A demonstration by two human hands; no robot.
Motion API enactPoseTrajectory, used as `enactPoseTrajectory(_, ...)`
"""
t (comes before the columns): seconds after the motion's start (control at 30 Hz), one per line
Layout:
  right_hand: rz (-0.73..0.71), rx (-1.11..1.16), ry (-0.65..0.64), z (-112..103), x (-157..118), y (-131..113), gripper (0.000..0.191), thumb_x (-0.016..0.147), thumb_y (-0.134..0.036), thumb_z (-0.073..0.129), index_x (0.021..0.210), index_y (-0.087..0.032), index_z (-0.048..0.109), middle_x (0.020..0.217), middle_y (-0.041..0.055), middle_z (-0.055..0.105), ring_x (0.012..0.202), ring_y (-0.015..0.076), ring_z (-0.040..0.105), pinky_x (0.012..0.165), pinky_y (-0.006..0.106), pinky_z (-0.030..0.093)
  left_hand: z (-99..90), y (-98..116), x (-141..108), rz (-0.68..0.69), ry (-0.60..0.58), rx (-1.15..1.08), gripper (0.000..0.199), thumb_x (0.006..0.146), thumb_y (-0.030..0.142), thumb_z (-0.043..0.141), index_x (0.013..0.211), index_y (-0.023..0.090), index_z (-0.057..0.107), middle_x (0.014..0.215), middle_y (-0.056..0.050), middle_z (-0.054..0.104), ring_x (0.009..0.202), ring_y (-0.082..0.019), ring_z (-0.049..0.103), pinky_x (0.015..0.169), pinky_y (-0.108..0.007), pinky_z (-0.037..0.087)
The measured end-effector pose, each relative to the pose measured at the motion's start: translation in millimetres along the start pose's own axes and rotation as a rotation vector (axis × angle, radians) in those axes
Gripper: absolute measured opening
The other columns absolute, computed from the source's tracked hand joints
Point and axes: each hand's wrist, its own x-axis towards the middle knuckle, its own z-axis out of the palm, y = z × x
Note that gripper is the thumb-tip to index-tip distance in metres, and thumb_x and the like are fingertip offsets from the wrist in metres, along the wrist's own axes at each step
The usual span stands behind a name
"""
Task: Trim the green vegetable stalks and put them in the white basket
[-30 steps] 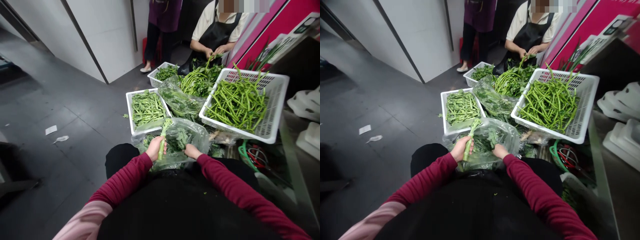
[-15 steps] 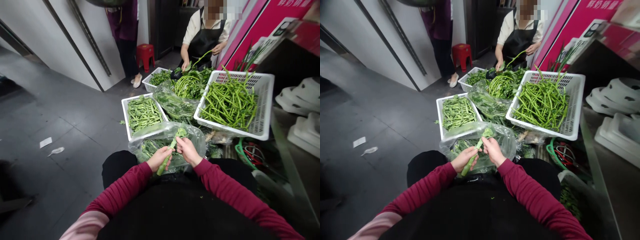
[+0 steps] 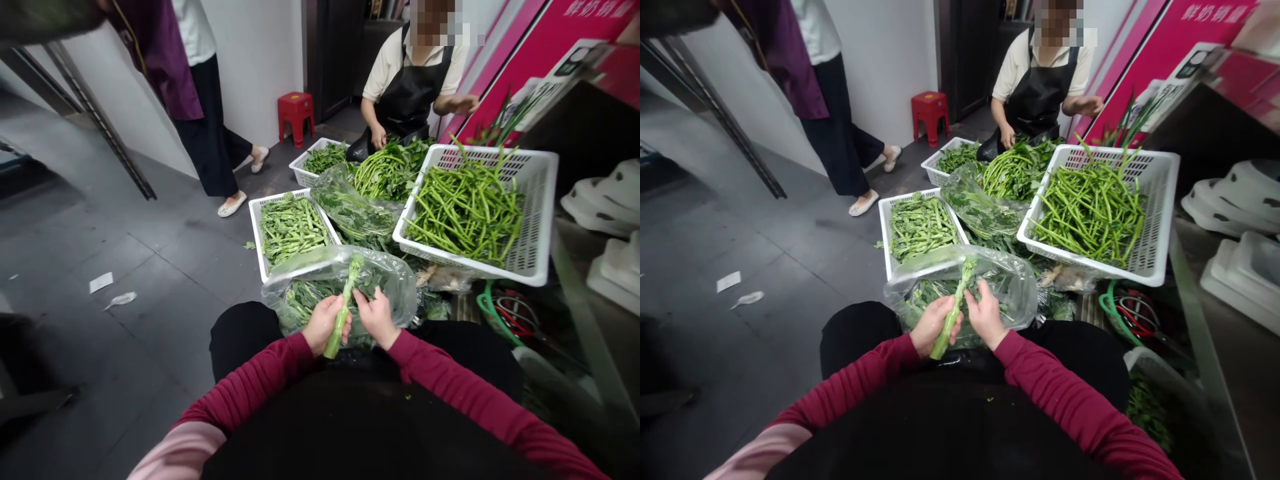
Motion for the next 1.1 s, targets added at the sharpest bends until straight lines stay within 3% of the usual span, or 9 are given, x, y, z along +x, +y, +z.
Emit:
enactPoseTrajectory(0.1,-0.232,-0.167,-0.100,8,-14,11,0.007,0.073,-0.024,0.049,0.076,-0.021,0.055,0.077,0.0102,0.058,0.082,0.0246,0.052,0.077,0.036,0.039,-11.9,7,10,-0.069,0.109,-0.108,0.034,0.076,0.049,0.048,0.079,0.015,0.044,0.052,0.004,0.047,0.033,-0.005,0.039,0.030,-0.017,0.033)
enactPoseTrajectory(0.2,-0.249,-0.299,-0.224,14,-14,28,0.019,0.073,-0.015,0.043,0.088,-0.020,0.054,0.080,0.0087,0.058,0.079,0.0215,0.054,0.074,0.033,0.040,-25.7,26,16,-0.121,0.109,-0.216,0.030,0.081,0.044,0.042,0.084,0.015,0.046,0.053,0.005,0.042,0.033,-0.004,0.036,0.030,-0.016,0.030)
enactPoseTrajectory(0.37,0.269,-0.500,-0.191,-12,33,66,0.030,0.069,-0.028,0.060,0.093,-0.014,0.050,0.078,0.0081,0.058,0.075,0.0208,0.056,0.068,0.030,0.040,-31.2,44,6,-0.111,-0.173,-0.203,0.035,0.083,0.047,0.037,0.096,0.018,0.050,0.054,0.006,0.038,0.033,-0.005,0.036,0.031,-0.017,0.030)
enactPoseTrajectory(0.53,0.305,0.154,-0.215,-33,49,33,0.031,0.073,-0.049,0.052,0.083,-0.019,0.049,0.061,-0.0034,0.044,0.049,0.0102,0.041,0.048,0.024,0.034,-27.5,30,1,-0.222,-0.333,-0.111,0.044,0.083,0.050,0.033,0.110,0.019,0.048,0.055,0.005,0.042,0.031,-0.006,0.036,0.029,-0.017,0.029)
enactPoseTrajectory(0.63,0.236,0.689,-0.217,-24,42,-11,0.030,0.077,-0.051,0.047,0.075,-0.022,0.041,0.055,-0.0080,0.031,0.041,0.0061,0.026,0.040,0.019,0.023,-24.4,26,0,-0.322,-0.415,-0.089,0.049,0.083,0.054,0.028,0.108,0.017,0.049,0.051,0.005,0.040,0.029,-0.006,0.036,0.028,-0.018,0.030)
enactPoseTrajectory(0.73,0.201,0.840,-0.067,-12,33,-32,0.031,0.075,-0.045,0.054,0.069,-0.022,0.034,0.053,-0.0091,0.027,0.040,0.0053,0.021,0.038,0.018,0.020,-18.0,23,-3,-0.291,-0.411,-0.065,0.046,0.083,0.053,0.031,0.100,0.015,0.050,0.049,0.005,0.041,0.028,-0.007,0.036,0.028,-0.018,0.031)
enactPoseTrajectory(0.87,0.088,0.505,0.124,2,9,-25,0.022,0.081,-0.039,0.046,0.069,-0.023,0.037,0.054,-0.0066,0.035,0.044,0.0084,0.031,0.044,0.021,0.029,-9.8,17,1,-0.154,-0.199,-0.080,0.036,0.081,0.050,0.038,0.090,0.016,0.049,0.049,0.006,0.042,0.028,-0.007,0.035,0.027,-0.019,0.030)
enactPoseTrajectory(1.0,-0.284,-0.014,-0.173,9,-12,-9,0.015,0.084,-0.028,0.040,0.073,-0.023,0.049,0.071,0.0018,0.054,0.066,0.0146,0.049,0.064,0.027,0.037,-14.9,16,12,-0.109,0.048,-0.125,0.035,0.079,0.050,0.042,0.084,0.016,0.047,0.048,0.006,0.042,0.029,-0.007,0.036,0.028,-0.018,0.031)
enactPoseTrajectory(1.1,-0.278,-0.276,-0.290,0,-1,14,0.017,0.085,-0.026,0.037,0.080,-0.022,0.052,0.071,0.0038,0.056,0.066,0.0171,0.052,0.064,0.028,0.037,-26.6,27,16,-0.064,0.157,-0.083,0.035,0.077,0.050,0.044,0.085,0.016,0.047,0.050,0.006,0.044,0.031,-0.007,0.038,0.029,-0.018,0.032)
